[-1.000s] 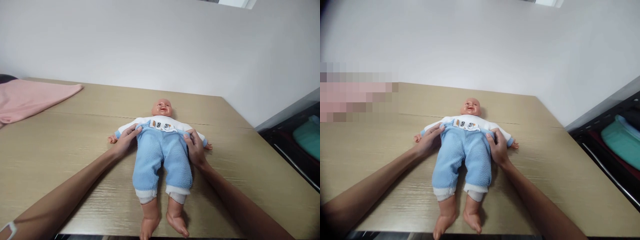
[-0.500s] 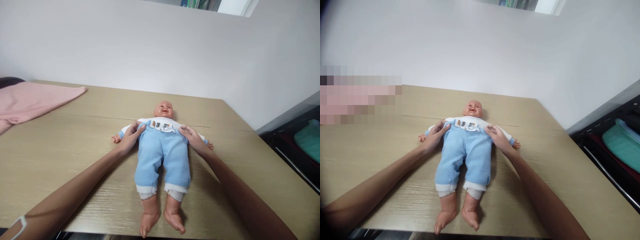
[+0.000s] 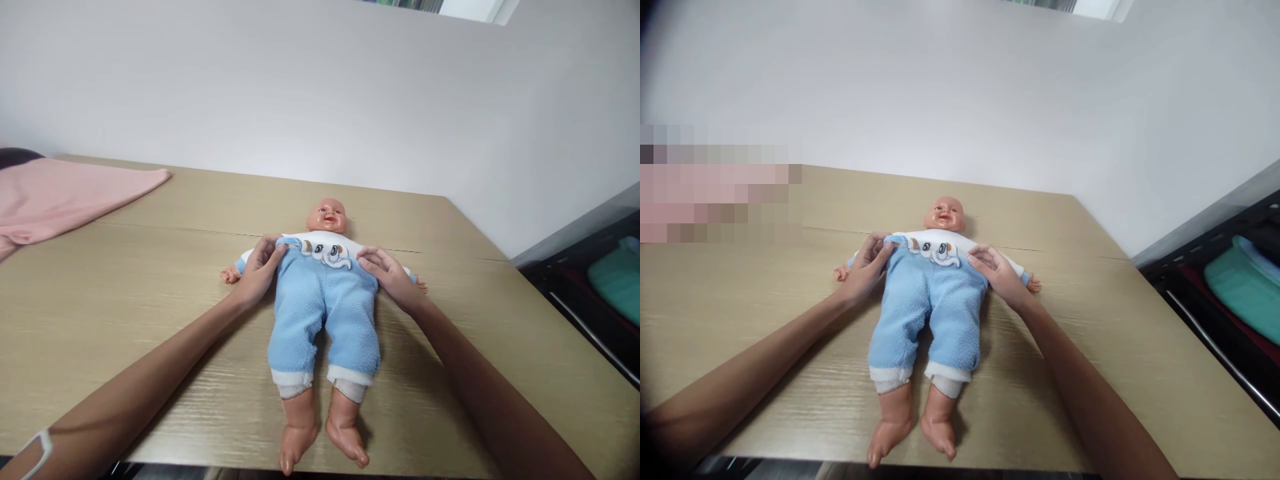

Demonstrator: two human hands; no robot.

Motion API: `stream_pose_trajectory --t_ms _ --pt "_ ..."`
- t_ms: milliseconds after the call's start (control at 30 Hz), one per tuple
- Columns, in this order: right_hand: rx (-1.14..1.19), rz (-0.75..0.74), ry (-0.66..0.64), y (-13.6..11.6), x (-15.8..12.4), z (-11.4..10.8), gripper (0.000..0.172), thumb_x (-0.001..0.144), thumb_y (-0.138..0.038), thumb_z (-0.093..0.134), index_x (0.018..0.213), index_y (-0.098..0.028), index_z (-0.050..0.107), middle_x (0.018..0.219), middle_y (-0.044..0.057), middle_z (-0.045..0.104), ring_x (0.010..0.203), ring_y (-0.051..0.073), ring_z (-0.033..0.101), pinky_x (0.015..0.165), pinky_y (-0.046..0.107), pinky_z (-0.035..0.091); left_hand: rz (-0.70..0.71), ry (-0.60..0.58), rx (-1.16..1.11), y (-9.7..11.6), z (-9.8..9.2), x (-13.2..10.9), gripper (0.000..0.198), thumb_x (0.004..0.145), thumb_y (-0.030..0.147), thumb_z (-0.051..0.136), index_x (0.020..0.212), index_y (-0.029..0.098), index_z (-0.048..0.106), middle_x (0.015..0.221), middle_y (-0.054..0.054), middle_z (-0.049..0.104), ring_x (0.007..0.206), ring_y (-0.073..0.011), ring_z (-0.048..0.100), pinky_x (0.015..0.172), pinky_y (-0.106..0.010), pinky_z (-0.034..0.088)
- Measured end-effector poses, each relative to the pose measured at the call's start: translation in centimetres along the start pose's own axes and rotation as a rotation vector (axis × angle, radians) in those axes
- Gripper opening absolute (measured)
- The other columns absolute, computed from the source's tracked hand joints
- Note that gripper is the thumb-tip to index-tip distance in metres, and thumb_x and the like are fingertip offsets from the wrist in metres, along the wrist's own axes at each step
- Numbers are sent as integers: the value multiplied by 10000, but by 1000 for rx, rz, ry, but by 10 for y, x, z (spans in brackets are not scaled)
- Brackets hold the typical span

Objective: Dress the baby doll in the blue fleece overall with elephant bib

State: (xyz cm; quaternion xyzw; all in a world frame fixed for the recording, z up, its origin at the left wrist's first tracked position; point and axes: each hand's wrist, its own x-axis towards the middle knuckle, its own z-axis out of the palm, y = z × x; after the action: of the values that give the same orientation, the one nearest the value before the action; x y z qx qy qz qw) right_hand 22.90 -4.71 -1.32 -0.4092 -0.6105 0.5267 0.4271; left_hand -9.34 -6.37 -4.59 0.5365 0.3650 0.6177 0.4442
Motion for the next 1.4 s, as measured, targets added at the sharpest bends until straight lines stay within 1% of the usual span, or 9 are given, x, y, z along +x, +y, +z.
stream_pose_trajectory --t_ms 100,200,367,533,767,933,1133,1333,1400 --pt "-249 -78 -86 -10 -5 4 439 960 -640 802 1197 -270 775 1296 79 786 1268 311 690 1188 466 499 46 -18 58 1 0 -2 382 1037 615 771 1176 269 692 1091 -17 716 1022 -189 638 941 -294 486" --pt "-334 -103 -106 -20 -11 10 377 967 -599 809 1125 -257 793 1222 71 779 1229 320 682 1190 469 479 91 -30 121 2 0 -4 360 1059 594 747 1188 263 692 1114 -27 711 1036 -197 634 954 -304 491" --pt "-93 -19 -161 -25 -12 2 382 922 -596 856 1099 -279 736 1100 18 726 1090 262 664 1030 383 532 119 -34 164 2 2 -7 362 1057 604 742 1155 258 698 1063 -26 713 998 -199 638 907 -303 510" --pt "-317 -7 -272 -25 -9 -21 422 1007 -657 740 905 -249 700 909 11 598 885 218 552 862 339 486 78 6 128 2 2 -6 443 1014 672 766 1135 255 678 1002 -19 720 990 -204 661 921 -314 514" --pt "222 40 -156 -17 -10 -3 430 959 -728 647 981 -298 665 998 73 740 1076 345 687 1004 526 557 61 -44 62 1 2 -7 354 1067 611 724 1127 271 643 938 15 656 923 -173 609 904 -286 477" --pt "113 29 -38 -5 -4 -2 414 902 -700 750 983 -300 683 993 50 749 1057 323 706 1023 499 565 -10 -36 32 -5 -2 -6 393 1055 658 710 1159 287 631 886 30 612 832 -172 558 804 -284 447" --pt "-322 -34 -191 -5 -3 -20 428 978 -688 761 1109 -280 766 1146 45 755 1170 292 657 1098 419 510 -14 -13 34 -6 -2 -5 405 1044 664 724 1123 275 641 850 33 587 815 -171 532 781 -280 433" --pt "-104 23 -81 3 -6 -15 493 848 -626 917 888 -272 576 901 -19 628 870 211 596 816 334 526 -34 -16 52 -4 0 -8 424 1034 665 741 1086 255 648 864 33 595 808 -157 529 785 -268 432" --pt "-36 78 -101 8 -6 -14 494 829 -655 914 877 -275 602 860 -23 613 819 210 588 784 344 525 -37 -18 38 -4 0 -8 424 1023 661 758 1076 253 653 871 31 592 813 -157 527 789 -266 436"
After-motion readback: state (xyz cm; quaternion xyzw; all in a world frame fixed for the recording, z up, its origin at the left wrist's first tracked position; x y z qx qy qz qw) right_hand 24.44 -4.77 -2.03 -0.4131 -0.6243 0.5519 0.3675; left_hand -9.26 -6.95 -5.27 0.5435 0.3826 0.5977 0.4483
